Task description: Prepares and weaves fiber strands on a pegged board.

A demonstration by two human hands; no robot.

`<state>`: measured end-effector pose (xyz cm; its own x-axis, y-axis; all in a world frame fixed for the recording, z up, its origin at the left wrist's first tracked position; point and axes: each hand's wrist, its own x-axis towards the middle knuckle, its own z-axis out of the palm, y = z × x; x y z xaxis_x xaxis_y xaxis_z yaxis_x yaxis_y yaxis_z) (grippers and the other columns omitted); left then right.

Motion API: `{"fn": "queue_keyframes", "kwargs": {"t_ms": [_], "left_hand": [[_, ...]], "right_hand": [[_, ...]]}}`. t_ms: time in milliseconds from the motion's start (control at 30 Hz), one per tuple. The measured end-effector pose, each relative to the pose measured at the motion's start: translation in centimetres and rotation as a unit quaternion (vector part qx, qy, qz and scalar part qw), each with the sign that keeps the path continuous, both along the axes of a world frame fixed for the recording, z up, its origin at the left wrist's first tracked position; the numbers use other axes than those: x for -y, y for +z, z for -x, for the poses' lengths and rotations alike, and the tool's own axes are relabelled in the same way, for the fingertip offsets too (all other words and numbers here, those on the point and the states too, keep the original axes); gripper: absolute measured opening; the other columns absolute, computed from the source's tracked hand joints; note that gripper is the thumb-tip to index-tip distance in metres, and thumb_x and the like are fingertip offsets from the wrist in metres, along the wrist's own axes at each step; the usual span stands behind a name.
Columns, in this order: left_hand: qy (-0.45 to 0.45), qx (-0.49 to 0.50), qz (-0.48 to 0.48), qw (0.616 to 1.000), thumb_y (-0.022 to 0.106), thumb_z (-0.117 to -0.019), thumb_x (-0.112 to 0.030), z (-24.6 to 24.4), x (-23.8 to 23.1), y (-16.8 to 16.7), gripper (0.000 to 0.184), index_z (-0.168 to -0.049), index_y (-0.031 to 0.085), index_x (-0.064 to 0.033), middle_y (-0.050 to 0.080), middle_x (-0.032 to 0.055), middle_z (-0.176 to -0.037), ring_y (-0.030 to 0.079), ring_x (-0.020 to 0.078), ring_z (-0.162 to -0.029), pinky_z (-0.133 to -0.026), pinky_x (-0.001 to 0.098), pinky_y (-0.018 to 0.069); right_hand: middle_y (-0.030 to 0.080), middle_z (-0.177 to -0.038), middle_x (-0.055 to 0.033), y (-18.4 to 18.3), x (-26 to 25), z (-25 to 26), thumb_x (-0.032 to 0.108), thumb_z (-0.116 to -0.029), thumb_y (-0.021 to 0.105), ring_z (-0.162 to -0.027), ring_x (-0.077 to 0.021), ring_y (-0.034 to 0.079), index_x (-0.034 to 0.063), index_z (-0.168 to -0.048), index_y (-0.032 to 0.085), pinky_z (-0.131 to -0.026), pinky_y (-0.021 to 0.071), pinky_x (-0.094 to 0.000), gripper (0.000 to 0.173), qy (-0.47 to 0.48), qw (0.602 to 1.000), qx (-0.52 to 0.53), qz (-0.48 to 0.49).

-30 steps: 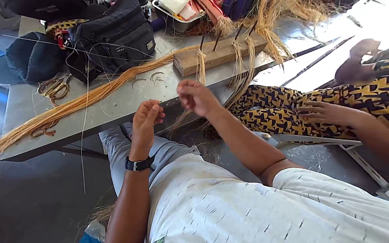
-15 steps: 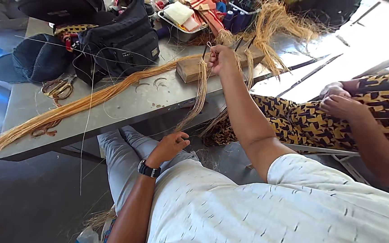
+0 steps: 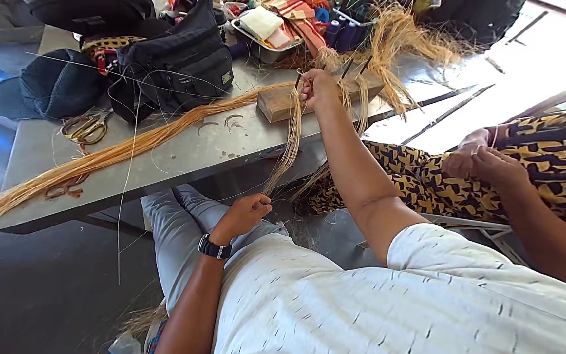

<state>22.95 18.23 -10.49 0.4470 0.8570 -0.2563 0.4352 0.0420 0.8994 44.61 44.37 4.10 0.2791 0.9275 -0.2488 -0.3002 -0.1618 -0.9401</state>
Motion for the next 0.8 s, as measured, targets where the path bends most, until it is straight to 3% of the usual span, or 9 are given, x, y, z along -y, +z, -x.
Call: {"fn": "queue_keyframes", "kwargs": {"t_ms": [233, 433, 667, 800], "left_hand": [[-0.003, -0.001, 0.006, 1.000, 0.052, -0.1076, -0.034, 0.0, 0.0, 0.1, 0.040, -0.136, 0.060, -0.0070, 0.071, 0.0096, -0.104, 0.071, 0.0180, -0.089, -0.083, 0.0382, 0.0591], [-0.004, -0.008, 0.012, 1.000, 0.052, -0.1076, -0.035, 0.0, -0.1, -0.2, 0.040, -0.136, 0.060, -0.0080, 0.071, 0.0092, -0.103, 0.070, 0.0180, -0.088, -0.082, 0.0380, 0.0591], [-0.003, -0.008, 0.010, 1.000, 0.051, -0.1078, -0.035, 0.1, -0.2, -0.3, 0.040, -0.136, 0.060, -0.0077, 0.071, 0.0098, -0.104, 0.071, 0.0188, -0.088, -0.082, 0.0387, 0.0594], [-0.004, -0.009, 0.009, 1.000, 0.051, -0.1079, -0.034, 0.2, -0.3, -0.4, 0.039, -0.135, 0.060, -0.0072, 0.071, 0.0101, -0.104, 0.071, 0.0182, -0.088, -0.081, 0.0379, 0.0597]], "right_hand": [[0.048, -0.057, 0.0035, -1.2, 1.0, -0.5, 0.013, -0.0935, 0.062, -0.041, -0.0067, 0.044, 0.0121, -0.085, 0.057, -0.038, 0.0418, -0.0229, 0.010, 0.023, 0.987, 0.157, -0.014], [0.049, -0.059, 0.0032, -3.6, 0.9, -1.2, 0.016, -0.0954, 0.061, -0.043, -0.0070, 0.041, 0.0111, -0.084, 0.061, -0.041, 0.0352, -0.0234, 0.013, 0.036, 0.963, 0.265, -0.028], [0.054, -0.066, -0.0016, -4.2, 0.3, -1.6, 0.021, -0.0922, 0.064, -0.050, -0.0121, 0.045, 0.0088, -0.083, 0.064, -0.050, 0.0415, -0.0332, 0.016, 0.056, 0.918, 0.391, -0.032], [0.058, -0.075, -0.0078, -4.3, 1.6, -1.8, 0.021, -0.0942, 0.064, -0.060, -0.0186, 0.051, 0.0049, -0.092, 0.067, -0.058, 0.0436, -0.0408, 0.017, 0.065, 0.892, 0.446, -0.036]]}}
